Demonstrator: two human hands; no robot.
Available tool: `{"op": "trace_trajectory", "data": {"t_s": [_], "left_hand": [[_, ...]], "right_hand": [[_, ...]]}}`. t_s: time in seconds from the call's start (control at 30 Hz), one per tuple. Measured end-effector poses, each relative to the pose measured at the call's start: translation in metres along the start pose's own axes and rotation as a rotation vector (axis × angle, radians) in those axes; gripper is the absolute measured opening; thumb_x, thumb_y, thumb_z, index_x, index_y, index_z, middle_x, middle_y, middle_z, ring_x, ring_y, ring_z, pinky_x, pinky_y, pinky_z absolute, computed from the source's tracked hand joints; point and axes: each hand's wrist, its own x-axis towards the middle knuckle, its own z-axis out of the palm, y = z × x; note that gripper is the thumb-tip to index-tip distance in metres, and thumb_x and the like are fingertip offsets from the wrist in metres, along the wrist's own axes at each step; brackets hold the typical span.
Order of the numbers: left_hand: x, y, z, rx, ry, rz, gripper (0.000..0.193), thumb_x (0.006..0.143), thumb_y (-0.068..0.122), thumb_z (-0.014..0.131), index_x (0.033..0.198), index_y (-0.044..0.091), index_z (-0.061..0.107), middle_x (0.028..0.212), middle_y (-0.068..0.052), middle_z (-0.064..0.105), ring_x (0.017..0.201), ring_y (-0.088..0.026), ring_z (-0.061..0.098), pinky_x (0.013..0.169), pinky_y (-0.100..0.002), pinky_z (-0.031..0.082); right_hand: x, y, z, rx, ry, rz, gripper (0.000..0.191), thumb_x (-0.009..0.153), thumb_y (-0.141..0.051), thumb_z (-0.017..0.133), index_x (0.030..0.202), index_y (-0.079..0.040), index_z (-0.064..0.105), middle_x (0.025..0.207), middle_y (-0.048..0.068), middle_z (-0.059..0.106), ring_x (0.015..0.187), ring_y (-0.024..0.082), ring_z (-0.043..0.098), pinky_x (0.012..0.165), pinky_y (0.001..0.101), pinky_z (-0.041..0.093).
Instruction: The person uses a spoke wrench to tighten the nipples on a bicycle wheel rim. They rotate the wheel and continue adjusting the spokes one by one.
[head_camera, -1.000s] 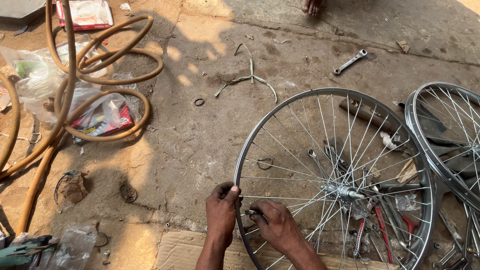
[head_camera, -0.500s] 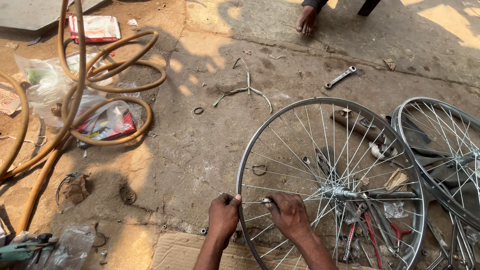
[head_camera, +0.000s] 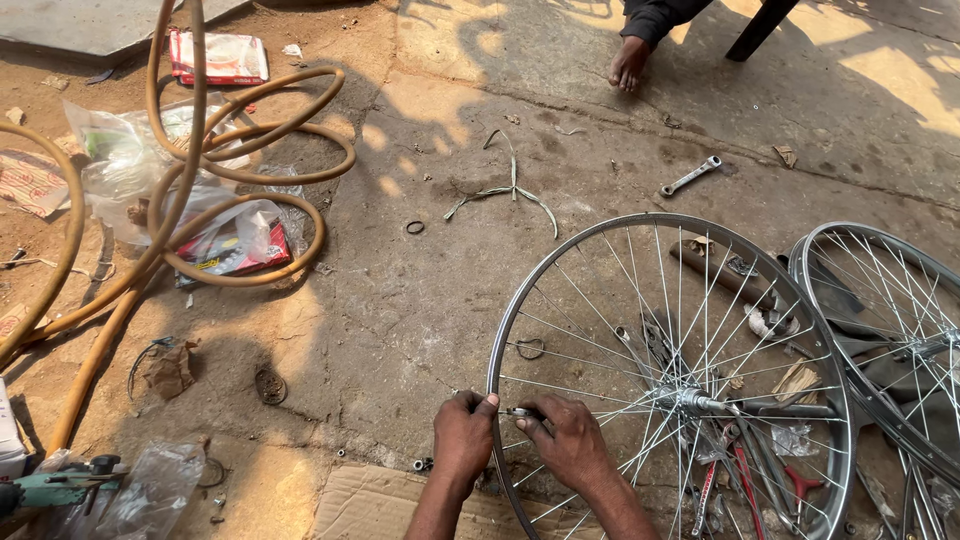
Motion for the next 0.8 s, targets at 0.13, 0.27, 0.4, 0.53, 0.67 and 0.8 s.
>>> {"op": "trace_trajectory", "data": {"t_s": [0.13, 0.27, 0.4, 0.53, 0.67, 0.8], "left_hand": [[-0.002, 0.003, -0.001, -0.019, -0.003, -0.010, 0.030, 0.100, 0.029, 0.064, 0.096, 0.000, 0.072, 0.083, -0.011, 0.072, 0.072, -0.019, 0.066, 0.071, -0.039, 0.055], [-0.003, 0.003, -0.002, -0.019, 0.013, 0.023, 0.032, 0.099, 0.029, 0.064, 0.093, -0.002, 0.072, 0.079, -0.012, 0.072, 0.069, -0.021, 0.066, 0.067, -0.040, 0.053], [-0.002, 0.002, -0.002, -0.006, 0.027, 0.040, 0.032, 0.097, 0.030, 0.067, 0.092, 0.000, 0.074, 0.078, -0.013, 0.072, 0.070, -0.021, 0.067, 0.068, -0.040, 0.053], [-0.001, 0.001, -0.003, 0.002, 0.042, 0.035, 0.032, 0.096, 0.030, 0.068, 0.090, -0.002, 0.074, 0.077, -0.012, 0.073, 0.069, -0.021, 0.068, 0.069, -0.040, 0.054], [-0.001, 0.000, -0.005, 0.027, 0.041, 0.041, 0.034, 0.096, 0.031, 0.068, 0.089, -0.002, 0.074, 0.076, -0.013, 0.072, 0.069, -0.022, 0.067, 0.070, -0.041, 0.053], [-0.002, 0.000, -0.005, 0.040, 0.040, 0.059, 0.035, 0.097, 0.030, 0.067, 0.089, -0.003, 0.073, 0.075, -0.015, 0.071, 0.068, -0.022, 0.064, 0.069, -0.040, 0.051]], "right_hand": [[0.001, -0.006, 0.003, 0.122, 0.051, -0.085, 0.020, 0.087, -0.024, 0.076, 0.104, -0.012, 0.075, 0.103, 0.005, 0.078, 0.094, 0.017, 0.076, 0.086, 0.0349, 0.063], [0.000, -0.018, -0.004, 0.168, 0.044, -0.068, 0.025, 0.086, -0.025, 0.076, 0.108, -0.014, 0.076, 0.108, 0.005, 0.078, 0.099, 0.018, 0.076, 0.089, 0.0363, 0.062], [0.004, -0.034, -0.010, 0.000, -0.160, 0.148, 0.061, 0.084, -0.030, 0.079, 0.141, -0.023, 0.057, 0.116, 0.008, 0.072, 0.105, 0.021, 0.069, 0.103, 0.0430, 0.051], [0.014, -0.035, -0.013, -0.125, -0.257, 0.092, 0.048, 0.089, -0.031, 0.073, 0.132, -0.016, 0.058, 0.107, 0.010, 0.074, 0.094, 0.022, 0.074, 0.100, 0.0431, 0.054], [0.025, -0.018, -0.002, 0.040, -0.182, 0.114, 0.031, 0.101, -0.037, 0.062, 0.123, -0.017, 0.070, 0.099, 0.010, 0.079, 0.088, 0.019, 0.075, 0.090, 0.0407, 0.059], [0.020, -0.008, 0.026, -0.017, 0.225, -0.023, 0.024, 0.095, -0.033, 0.067, 0.109, -0.015, 0.076, 0.098, 0.004, 0.081, 0.082, 0.017, 0.077, 0.078, 0.0376, 0.065]]}}
